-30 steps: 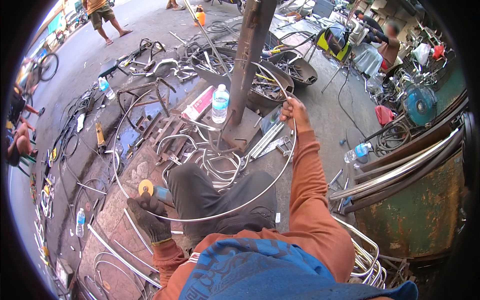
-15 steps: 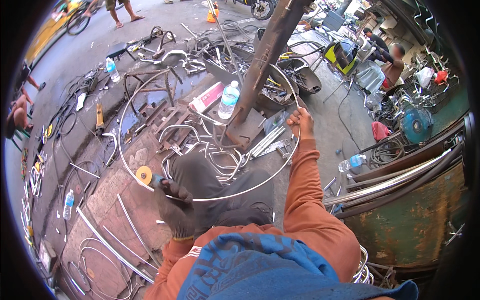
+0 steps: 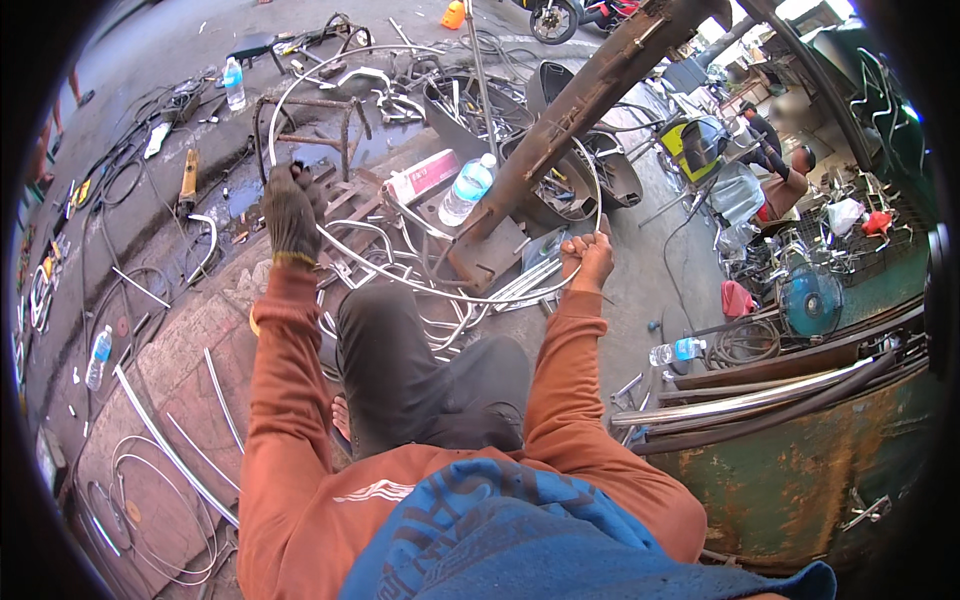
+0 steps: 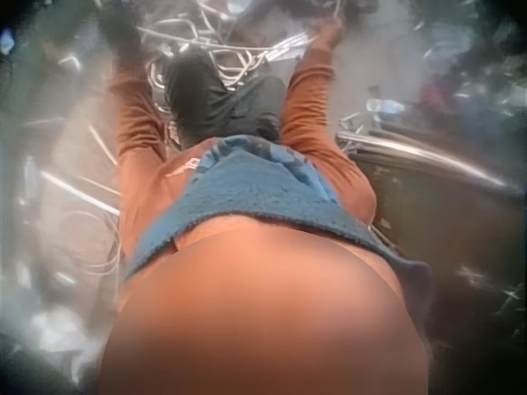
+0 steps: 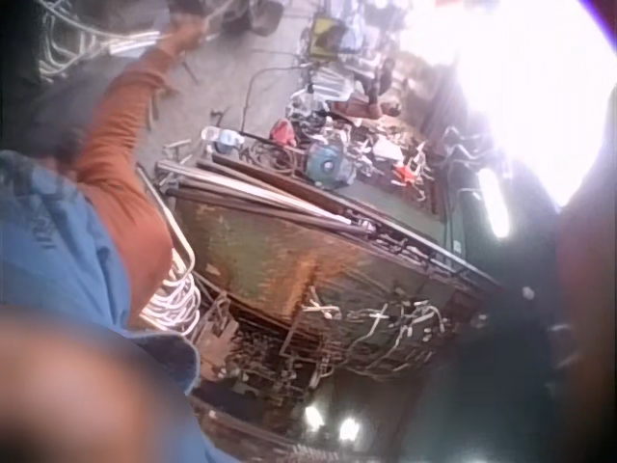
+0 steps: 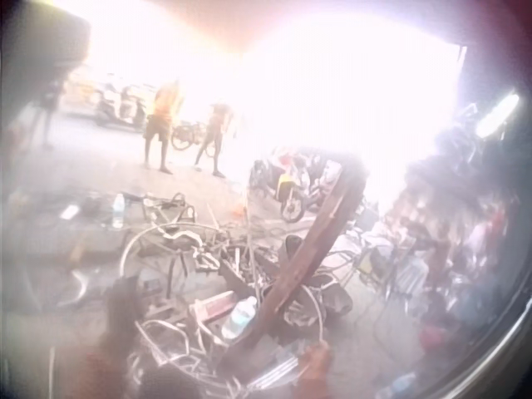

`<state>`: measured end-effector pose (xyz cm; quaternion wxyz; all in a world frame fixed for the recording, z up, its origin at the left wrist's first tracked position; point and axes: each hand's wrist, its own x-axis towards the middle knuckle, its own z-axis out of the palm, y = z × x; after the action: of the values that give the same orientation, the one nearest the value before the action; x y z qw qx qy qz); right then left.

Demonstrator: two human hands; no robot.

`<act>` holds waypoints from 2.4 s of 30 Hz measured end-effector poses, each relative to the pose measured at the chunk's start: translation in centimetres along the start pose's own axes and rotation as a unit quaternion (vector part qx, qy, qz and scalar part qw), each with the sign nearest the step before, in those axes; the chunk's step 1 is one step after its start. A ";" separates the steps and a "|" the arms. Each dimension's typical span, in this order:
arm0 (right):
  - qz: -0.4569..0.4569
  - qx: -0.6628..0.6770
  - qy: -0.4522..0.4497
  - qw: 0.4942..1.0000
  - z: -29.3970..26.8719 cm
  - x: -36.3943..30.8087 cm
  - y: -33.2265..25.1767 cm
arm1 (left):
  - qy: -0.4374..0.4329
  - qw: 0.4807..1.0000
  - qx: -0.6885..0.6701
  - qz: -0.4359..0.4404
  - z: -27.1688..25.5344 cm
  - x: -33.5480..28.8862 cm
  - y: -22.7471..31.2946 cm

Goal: The person sits on the ground and bends a long metal rod into a circular shape using both hands. They repeatedly adjust the curvature and inspect the formed loop.

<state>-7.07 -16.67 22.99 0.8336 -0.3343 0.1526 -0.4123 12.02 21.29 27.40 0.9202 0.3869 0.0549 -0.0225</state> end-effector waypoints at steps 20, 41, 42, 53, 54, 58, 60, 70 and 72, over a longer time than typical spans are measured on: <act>0.177 -0.339 -0.144 0.913 1.1 8.9 -9.2 | -0.004 0.983 -0.141 -0.117 -9.6 -21.1 -1.4; -0.029 -0.086 0.092 0.992 2.2 -3.7 -2.0 | 0.033 0.961 0.275 0.004 -8.5 -9.2 -3.7; -0.049 -0.064 0.082 0.993 2.8 -3.9 -1.0 | -0.009 0.966 0.259 0.016 -7.4 -6.7 -2.7; 0.094 -0.228 -0.053 0.968 -1.8 0.9 -8.0 | 0.025 0.992 -0.039 -0.120 -9.0 -18.2 -2.7; 0.119 -0.214 -0.113 0.963 -1.9 2.3 -8.7 | 0.003 0.988 -0.054 -0.142 -9.9 -19.0 -2.7; 0.197 -0.195 -0.146 0.950 -1.7 6.8 -8.7 | -0.117 0.973 -0.051 -0.194 -10.9 -20.1 -2.1; 0.174 -0.245 -0.182 0.936 -1.1 8.5 -8.5 | -0.097 0.979 -0.060 -0.168 -10.4 -20.5 -2.2; 0.115 -0.241 -0.075 0.961 -2.6 2.8 -7.3 | 0.028 0.984 0.020 -0.175 -9.2 -21.8 -1.5; 0.094 -0.162 -0.067 0.980 -3.4 0.8 -6.2 | 0.036 0.985 0.041 -0.166 -9.0 -22.7 -1.7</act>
<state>-12.03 -21.52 24.75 0.8119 -0.4758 0.1923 -0.2785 -11.43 26.50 22.69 0.8845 0.4100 0.1508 -0.1635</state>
